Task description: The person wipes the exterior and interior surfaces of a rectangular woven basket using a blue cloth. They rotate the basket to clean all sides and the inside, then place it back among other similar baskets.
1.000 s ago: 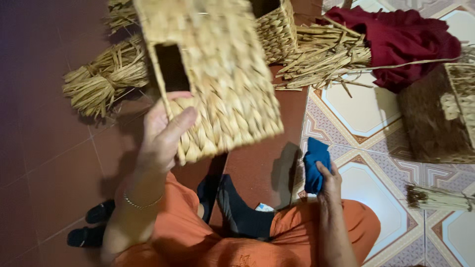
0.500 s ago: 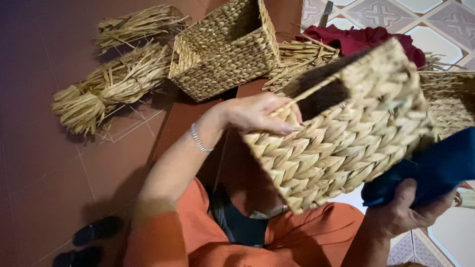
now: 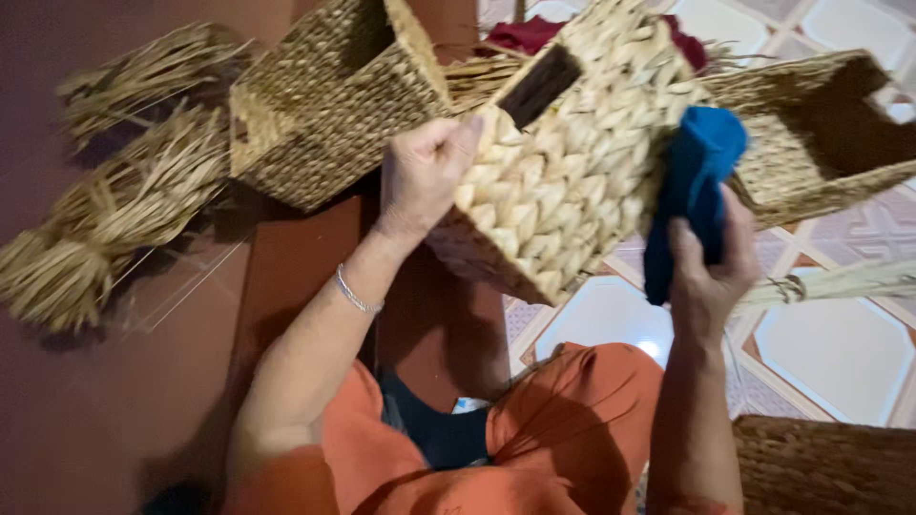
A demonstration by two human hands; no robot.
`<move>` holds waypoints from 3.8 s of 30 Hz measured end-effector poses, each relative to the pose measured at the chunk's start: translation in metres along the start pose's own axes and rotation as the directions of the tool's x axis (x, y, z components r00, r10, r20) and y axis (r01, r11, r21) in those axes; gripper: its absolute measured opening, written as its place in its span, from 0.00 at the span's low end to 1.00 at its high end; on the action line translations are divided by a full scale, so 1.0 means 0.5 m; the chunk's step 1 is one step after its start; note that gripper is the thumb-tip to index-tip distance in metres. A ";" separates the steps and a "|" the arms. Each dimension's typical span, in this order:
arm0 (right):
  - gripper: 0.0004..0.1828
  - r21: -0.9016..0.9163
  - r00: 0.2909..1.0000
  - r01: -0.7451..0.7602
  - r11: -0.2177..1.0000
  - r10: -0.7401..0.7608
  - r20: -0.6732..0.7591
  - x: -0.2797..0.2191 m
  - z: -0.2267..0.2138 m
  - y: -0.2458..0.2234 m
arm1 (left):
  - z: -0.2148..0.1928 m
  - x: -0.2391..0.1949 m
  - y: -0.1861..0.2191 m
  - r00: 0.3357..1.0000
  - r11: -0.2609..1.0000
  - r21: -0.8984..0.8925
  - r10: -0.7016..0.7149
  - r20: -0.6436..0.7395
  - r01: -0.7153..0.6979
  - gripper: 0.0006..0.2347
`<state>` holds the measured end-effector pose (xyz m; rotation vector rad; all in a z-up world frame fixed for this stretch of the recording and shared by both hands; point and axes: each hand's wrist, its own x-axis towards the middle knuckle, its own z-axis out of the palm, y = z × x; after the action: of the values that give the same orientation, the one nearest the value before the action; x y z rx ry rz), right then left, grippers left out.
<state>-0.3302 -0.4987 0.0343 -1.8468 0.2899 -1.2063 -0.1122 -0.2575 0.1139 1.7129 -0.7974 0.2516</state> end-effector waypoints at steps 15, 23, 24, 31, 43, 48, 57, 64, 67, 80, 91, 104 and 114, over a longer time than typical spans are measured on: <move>0.25 -0.195 0.762 0.608 0.770 -0.496 0.415 -0.075 0.142 -0.190 | 0.007 -0.011 -0.014 0.985 0.996 -0.084 0.016 0.174 -0.001 0.13; 0.21 -0.667 0.912 0.398 0.630 -0.351 0.213 0.089 0.076 0.022 | -0.035 -0.005 -0.065 0.953 0.977 -0.212 0.028 0.301 0.038 0.14; 0.21 -0.652 0.908 0.399 0.645 -0.375 0.185 0.103 0.066 0.034 | -0.029 -0.003 -0.068 0.950 0.974 -0.217 0.013 0.313 0.058 0.14; 0.24 -0.221 0.800 0.587 0.779 -0.516 0.306 -0.067 0.160 -0.148 | -0.023 0.009 -0.074 0.975 0.995 -0.093 -0.023 0.219 0.045 0.15; 0.21 -0.634 0.920 0.372 0.678 -0.362 0.153 0.080 0.084 0.007 | -0.057 -0.004 -0.102 0.938 0.989 -0.138 -0.001 0.348 0.052 0.15; 0.25 -0.572 0.959 0.270 0.775 -0.266 0.093 0.062 0.103 -0.005 | -0.038 -0.013 -0.121 0.978 0.998 0.037 -0.055 0.201 0.048 0.29; 0.24 -0.320 0.732 0.681 0.658 -0.617 0.289 -0.105 0.255 -0.159 | -0.065 -0.024 -0.126 0.980 0.997 -0.011 -0.067 0.185 0.070 0.29; 0.27 -0.714 0.934 0.298 0.634 -0.349 0.080 0.101 0.105 0.027 | -0.030 -0.041 -0.133 0.961 0.993 -0.055 0.119 0.251 -0.108 0.27; 0.26 -0.663 0.965 0.204 0.720 -0.262 0.012 0.132 0.081 0.034 | -0.015 -0.045 -0.144 0.980 0.996 -0.035 0.089 0.176 -0.085 0.28; 0.27 -0.134 0.690 0.672 0.728 -0.550 0.471 -0.133 0.213 -0.201 | -0.062 0.022 -0.116 0.989 0.990 -0.119 -0.057 0.133 0.073 0.22; 0.21 -0.635 0.959 0.280 0.720 -0.241 0.149 0.053 0.099 -0.019 | -0.043 0.046 -0.114 0.990 0.985 -0.174 0.017 0.142 0.008 0.22; 0.18 -0.317 0.783 0.612 0.725 -0.499 0.371 -0.044 0.151 -0.099 | -0.080 0.036 -0.116 0.958 0.979 -0.197 0.004 0.285 0.055 0.20; 0.20 -0.561 0.953 0.302 0.771 -0.253 0.166 -0.014 0.146 -0.085 | -0.027 0.015 -0.143 0.996 0.991 -0.129 -0.020 0.087 0.032 0.28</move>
<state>-0.2842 -0.4298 0.0530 -2.5432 0.3800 -1.3330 -0.0589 -0.2411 0.0668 1.6185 -0.8353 0.1068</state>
